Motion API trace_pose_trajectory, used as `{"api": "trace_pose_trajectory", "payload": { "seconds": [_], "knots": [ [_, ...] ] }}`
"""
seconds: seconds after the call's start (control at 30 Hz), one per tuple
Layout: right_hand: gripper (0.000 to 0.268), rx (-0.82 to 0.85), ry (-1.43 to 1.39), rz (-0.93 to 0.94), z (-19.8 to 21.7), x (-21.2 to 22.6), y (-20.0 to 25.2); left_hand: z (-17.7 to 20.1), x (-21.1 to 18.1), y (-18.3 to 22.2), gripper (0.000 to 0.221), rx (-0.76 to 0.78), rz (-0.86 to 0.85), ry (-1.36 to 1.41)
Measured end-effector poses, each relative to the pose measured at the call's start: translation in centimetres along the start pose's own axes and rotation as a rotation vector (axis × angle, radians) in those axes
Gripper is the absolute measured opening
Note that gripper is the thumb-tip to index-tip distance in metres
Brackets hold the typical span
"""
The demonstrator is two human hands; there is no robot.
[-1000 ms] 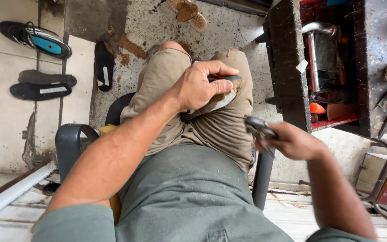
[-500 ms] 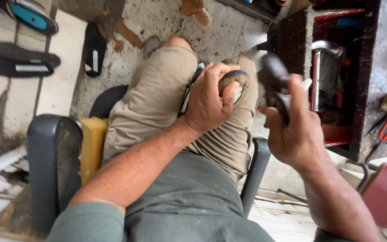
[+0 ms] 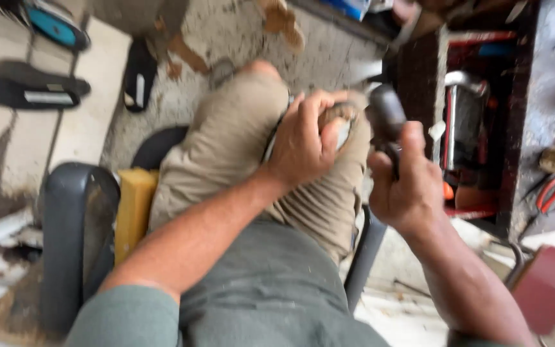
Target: Securing the upper part of a shoe to the sole or last using pliers to stretch the material and a hammer to fasten it.
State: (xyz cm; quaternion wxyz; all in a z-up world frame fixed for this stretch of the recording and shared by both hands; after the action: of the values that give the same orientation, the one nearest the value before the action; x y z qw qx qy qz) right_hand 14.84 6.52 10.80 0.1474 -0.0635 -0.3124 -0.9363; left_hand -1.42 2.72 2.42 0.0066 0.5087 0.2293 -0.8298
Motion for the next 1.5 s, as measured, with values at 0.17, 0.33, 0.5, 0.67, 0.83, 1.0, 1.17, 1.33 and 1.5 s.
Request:
{"api": "trace_pose_trajectory", "payload": {
  "seconds": [0.17,0.33,0.5,0.67,0.83,1.0,1.17,1.33,1.5],
  "knots": [
    [0.048,-0.016,0.033,0.255,1.0,3.5,-1.5,-0.1,2.3,-1.5,0.027,0.025,-0.073,0.035],
    [0.051,-0.084,-0.222,-0.081,-0.5,2.3,-2.2,-0.3,2.2,-0.4,0.028,0.081,-0.006,0.082],
    [0.053,-0.176,0.014,0.181,-0.2,0.3,-2.9,0.3,1.9,-1.2,0.030,0.113,0.058,0.150],
    [0.057,-0.258,0.128,0.538,-1.7,0.4,-4.3,-0.9,3.6,-0.9,0.039,0.069,0.027,0.076],
    [0.049,-0.188,-0.214,0.122,-2.2,-1.4,-3.8,-1.6,3.2,1.2,0.041,0.137,0.201,0.230],
    [0.058,-0.001,-0.071,0.079,2.4,3.7,-2.2,-1.9,4.4,-0.2,0.042,0.130,0.204,0.299],
    [0.071,-0.054,0.215,0.387,-0.6,1.5,-5.7,-0.4,3.6,-1.2,0.043,0.157,0.088,0.253],
    [0.048,-0.373,-0.100,0.305,-3.2,-1.9,-4.9,-2.1,5.1,0.7,0.041,0.110,0.172,0.243],
    [0.058,-0.209,-0.018,0.402,-0.1,1.9,-3.4,-1.2,4.7,-0.5,0.044,0.167,0.192,0.290]
  ]
}}
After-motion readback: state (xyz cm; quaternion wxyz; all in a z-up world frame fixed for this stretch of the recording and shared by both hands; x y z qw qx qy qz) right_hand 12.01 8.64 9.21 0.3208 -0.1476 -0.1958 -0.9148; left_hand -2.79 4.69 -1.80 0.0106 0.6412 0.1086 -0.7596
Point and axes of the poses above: each hand's wrist, its own y-axis away from the middle knuckle, its own z-axis out of the back of the hand, x = y × z, the point moved 4 cm from there along -y, towards the middle knuckle, and after that the axes turned 14 degrees about x, right-handed, at the moved point
